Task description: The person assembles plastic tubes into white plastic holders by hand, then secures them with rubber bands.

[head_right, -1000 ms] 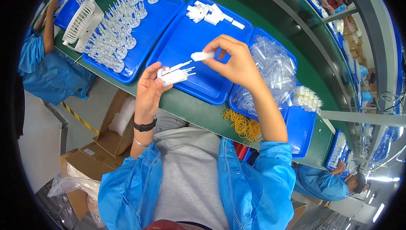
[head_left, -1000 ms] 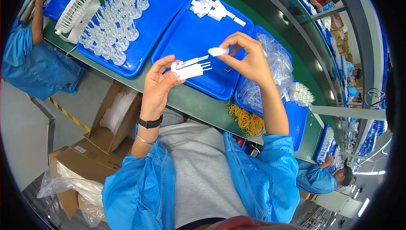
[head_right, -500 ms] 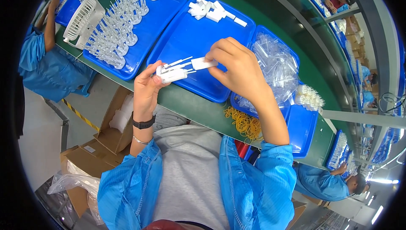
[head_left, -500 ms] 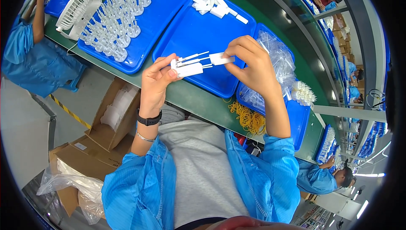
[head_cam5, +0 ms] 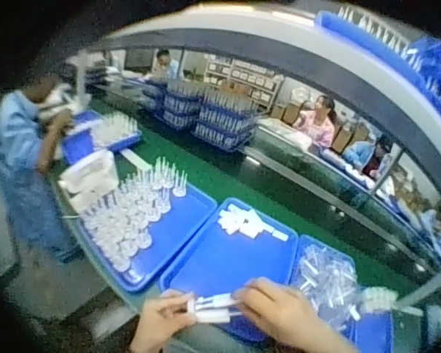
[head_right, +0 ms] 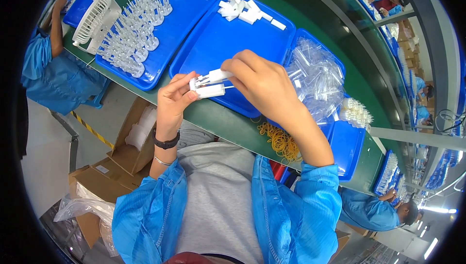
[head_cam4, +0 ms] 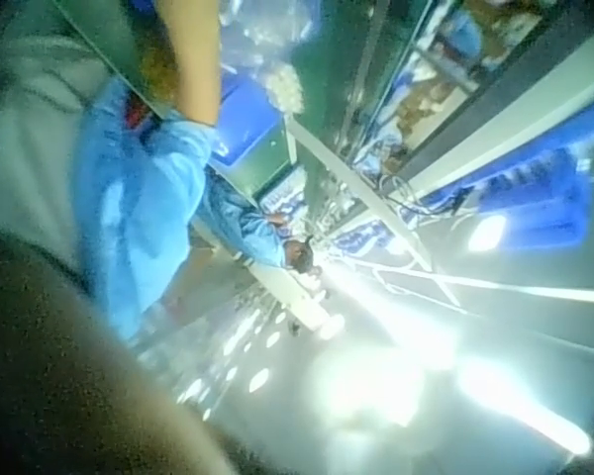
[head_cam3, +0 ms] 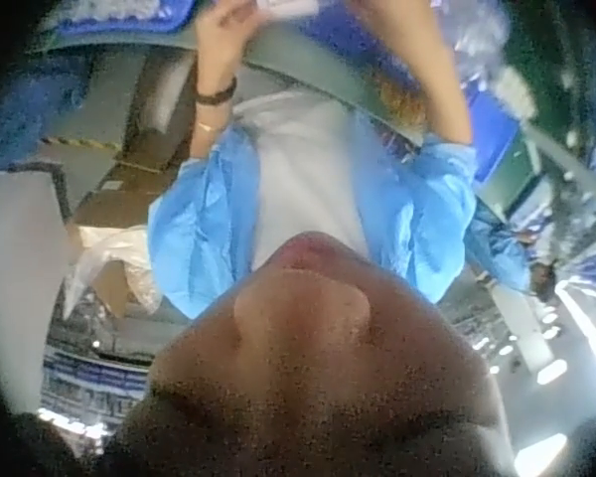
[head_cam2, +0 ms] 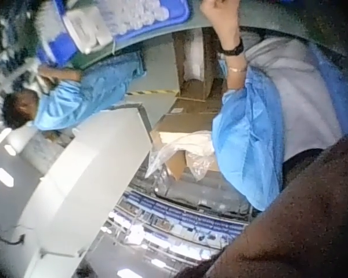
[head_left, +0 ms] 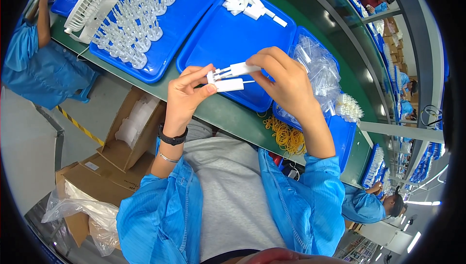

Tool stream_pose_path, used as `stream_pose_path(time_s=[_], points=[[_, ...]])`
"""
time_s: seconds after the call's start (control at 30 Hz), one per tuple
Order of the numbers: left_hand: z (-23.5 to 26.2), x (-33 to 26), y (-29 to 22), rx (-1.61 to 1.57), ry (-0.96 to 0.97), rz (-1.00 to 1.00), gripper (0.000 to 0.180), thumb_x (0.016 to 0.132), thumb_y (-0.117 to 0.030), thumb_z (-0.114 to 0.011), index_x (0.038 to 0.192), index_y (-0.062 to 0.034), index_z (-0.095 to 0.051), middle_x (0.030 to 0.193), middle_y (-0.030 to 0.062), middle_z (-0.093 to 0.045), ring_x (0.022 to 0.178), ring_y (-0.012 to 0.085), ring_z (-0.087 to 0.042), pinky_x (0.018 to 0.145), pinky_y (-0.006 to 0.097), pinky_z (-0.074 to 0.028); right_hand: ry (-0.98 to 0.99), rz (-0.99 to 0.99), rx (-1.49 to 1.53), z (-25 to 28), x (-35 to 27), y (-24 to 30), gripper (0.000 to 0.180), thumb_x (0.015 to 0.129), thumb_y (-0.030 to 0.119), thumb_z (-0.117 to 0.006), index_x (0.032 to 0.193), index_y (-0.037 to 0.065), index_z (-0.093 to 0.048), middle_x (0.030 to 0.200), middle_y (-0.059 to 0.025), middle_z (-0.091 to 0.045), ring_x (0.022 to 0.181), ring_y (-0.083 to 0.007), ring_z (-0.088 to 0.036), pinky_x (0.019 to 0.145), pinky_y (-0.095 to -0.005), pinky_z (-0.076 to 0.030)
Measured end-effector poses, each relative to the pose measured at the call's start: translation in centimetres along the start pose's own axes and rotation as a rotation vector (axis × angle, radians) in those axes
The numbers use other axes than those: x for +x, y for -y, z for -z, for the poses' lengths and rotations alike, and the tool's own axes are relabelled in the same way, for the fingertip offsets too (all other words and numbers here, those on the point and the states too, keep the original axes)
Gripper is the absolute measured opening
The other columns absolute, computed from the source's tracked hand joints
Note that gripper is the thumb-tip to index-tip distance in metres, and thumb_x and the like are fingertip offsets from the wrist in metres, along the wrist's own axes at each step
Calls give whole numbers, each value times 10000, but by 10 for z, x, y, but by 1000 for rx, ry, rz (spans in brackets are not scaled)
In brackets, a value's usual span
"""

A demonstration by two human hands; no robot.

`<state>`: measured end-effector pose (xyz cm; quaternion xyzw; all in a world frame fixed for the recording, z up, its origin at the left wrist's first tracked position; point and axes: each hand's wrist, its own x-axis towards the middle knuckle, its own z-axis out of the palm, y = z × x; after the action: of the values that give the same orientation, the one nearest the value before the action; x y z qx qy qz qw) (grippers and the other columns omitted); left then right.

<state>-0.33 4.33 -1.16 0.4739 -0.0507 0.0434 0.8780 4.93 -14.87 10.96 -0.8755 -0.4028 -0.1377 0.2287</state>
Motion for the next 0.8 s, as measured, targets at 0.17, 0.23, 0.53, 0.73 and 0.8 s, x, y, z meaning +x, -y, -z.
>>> stream_pose_path(time_s=[0.17,0.23,0.53,0.73,0.8], points=[[3,-1,3,-12,18,3,422,762,68,-704,1170,36,-600,1091,103,-560,971,186,-603,830,275,-542,81,58,119,-2,-2,3,183,704,-9,-694,865,70,-656,953,-57,-626,763,-233,-652,626,-309,-541],[4,-2,3,-24,19,7,423,759,69,-707,1168,33,-603,1097,105,-561,972,188,-603,832,277,-538,123,60,179,-3,-2,0,222,690,-37,-702,876,82,-683,983,-55,-651,809,-220,-667,651,-288,-549],[9,-1,7,56,144,-26,443,750,68,-714,1177,26,-602,1092,116,-580,978,198,-611,833,284,-524,253,124,266,-7,1,-4,251,665,-7,-714,889,104,-726,985,-50,-690,800,-204,-683,634,-273,-556],[8,0,8,-164,102,139,480,812,15,-677,1265,29,-519,1164,150,-590,992,212,-626,824,284,-531,173,232,455,-18,10,-25,203,763,21,-666,950,84,-714,1031,-79,-679,878,-261,-664,803,-354,-536],[12,-2,10,-98,143,163,437,863,-34,-636,1275,26,-503,1185,163,-586,956,218,-643,808,277,-543,255,122,784,-15,19,-43,201,823,72,-632,1012,48,-697,1082,-104,-668,992,-250,-633,900,-363,-485]])
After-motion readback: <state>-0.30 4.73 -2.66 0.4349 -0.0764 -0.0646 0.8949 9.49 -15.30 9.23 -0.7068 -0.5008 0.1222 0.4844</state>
